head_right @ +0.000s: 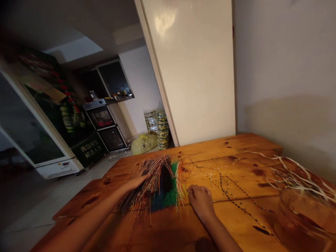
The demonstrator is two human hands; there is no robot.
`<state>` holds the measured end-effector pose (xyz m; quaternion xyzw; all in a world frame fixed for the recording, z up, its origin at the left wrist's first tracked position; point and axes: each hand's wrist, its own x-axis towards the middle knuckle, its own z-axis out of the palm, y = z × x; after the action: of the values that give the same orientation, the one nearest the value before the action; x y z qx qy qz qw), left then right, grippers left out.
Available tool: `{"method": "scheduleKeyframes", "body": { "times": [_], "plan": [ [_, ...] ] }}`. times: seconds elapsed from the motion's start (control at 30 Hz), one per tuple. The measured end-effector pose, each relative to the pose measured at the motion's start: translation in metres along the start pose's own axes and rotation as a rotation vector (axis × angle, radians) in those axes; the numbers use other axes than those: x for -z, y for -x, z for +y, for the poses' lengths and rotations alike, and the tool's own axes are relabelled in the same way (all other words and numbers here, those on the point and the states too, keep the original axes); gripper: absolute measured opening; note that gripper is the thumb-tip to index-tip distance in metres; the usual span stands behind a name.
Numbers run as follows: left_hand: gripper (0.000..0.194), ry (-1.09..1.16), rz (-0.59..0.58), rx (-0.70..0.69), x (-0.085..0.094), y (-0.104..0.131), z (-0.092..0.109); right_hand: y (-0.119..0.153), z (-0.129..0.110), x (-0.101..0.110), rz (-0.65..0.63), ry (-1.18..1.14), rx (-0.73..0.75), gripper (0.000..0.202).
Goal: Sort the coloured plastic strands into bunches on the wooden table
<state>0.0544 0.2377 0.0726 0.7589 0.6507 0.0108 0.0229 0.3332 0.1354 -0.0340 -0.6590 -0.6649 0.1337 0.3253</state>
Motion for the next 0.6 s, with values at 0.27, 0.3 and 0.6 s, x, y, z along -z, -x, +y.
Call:
{"method": "scheduleKeyframes", "body": {
  "times": [0.27,0.3,0.6],
  "plan": [
    [0.025,-0.086,0.072,-0.329,0.024,0.028,0.006,-0.001,0.005,-0.003,-0.035,-0.005,-0.003,0.028],
    [0.022,-0.097,0.045,-0.353,0.019,0.031,0.007,-0.001,0.005,-0.002,-0.039,-0.002,-0.004,0.028],
    [0.03,-0.128,-0.043,-0.239,0.006,0.013,0.002,0.0,0.003,0.001,-0.047,0.024,-0.008,0.028]
  ]
}}
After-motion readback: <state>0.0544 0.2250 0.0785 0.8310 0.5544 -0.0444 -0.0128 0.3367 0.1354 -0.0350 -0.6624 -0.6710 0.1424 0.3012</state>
